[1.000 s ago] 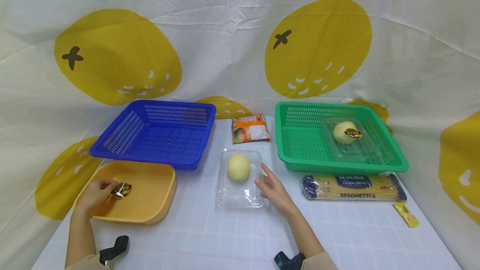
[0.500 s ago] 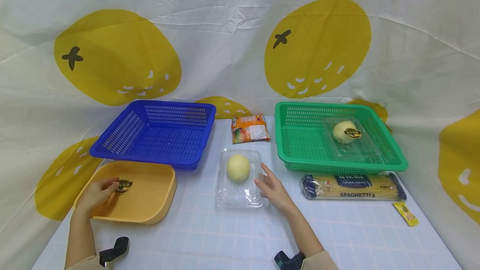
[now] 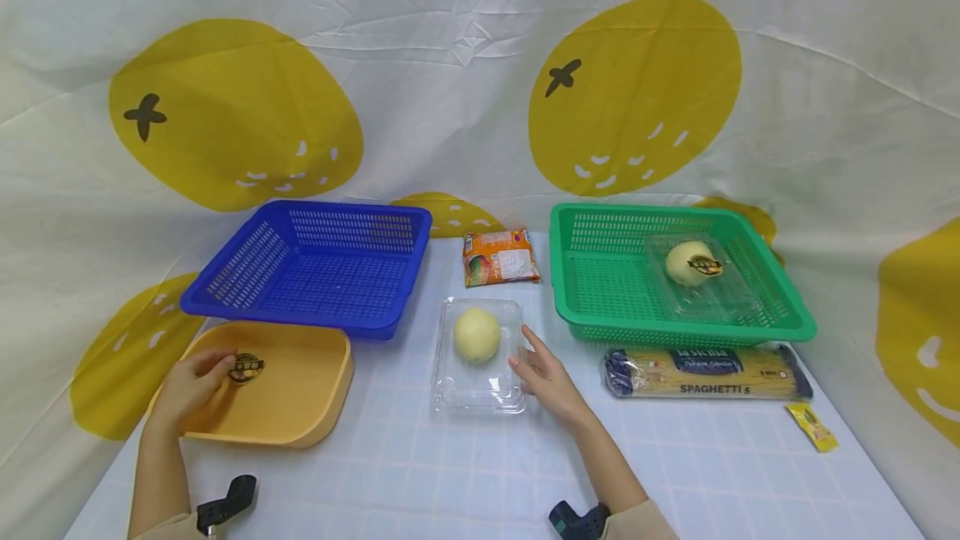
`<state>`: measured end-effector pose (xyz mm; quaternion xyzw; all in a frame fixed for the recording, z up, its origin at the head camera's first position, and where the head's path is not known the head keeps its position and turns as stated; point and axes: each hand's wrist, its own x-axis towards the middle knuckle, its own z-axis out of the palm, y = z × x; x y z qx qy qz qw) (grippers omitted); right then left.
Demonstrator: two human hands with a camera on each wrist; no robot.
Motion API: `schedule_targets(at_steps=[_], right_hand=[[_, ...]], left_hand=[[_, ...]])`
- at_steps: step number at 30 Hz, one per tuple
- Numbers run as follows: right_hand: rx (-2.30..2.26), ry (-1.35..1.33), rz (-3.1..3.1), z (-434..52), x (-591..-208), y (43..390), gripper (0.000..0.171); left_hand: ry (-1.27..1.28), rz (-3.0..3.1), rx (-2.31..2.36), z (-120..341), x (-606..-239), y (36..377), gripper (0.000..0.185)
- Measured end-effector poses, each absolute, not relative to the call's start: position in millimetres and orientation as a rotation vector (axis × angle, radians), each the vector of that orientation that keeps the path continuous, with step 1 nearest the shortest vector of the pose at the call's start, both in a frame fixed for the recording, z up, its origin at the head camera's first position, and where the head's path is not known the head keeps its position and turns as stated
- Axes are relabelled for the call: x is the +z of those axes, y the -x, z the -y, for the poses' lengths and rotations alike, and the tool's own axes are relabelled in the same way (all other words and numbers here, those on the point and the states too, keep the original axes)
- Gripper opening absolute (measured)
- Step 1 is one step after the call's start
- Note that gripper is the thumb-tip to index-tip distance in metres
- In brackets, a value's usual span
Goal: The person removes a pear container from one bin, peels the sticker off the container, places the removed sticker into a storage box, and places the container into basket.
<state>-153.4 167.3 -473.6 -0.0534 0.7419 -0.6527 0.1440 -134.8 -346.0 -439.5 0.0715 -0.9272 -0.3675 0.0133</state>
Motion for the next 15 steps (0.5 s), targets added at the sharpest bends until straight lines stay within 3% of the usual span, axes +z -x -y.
schedule_targets(at_steps=[15], right_hand=[[-1.893, 0.144, -2.139, -167.2, -474.6, 153.9, 0.068]], left_hand=[[-0.214, 3.034, -1.129, 347.0, -436.6, 137.0, 0.059]])
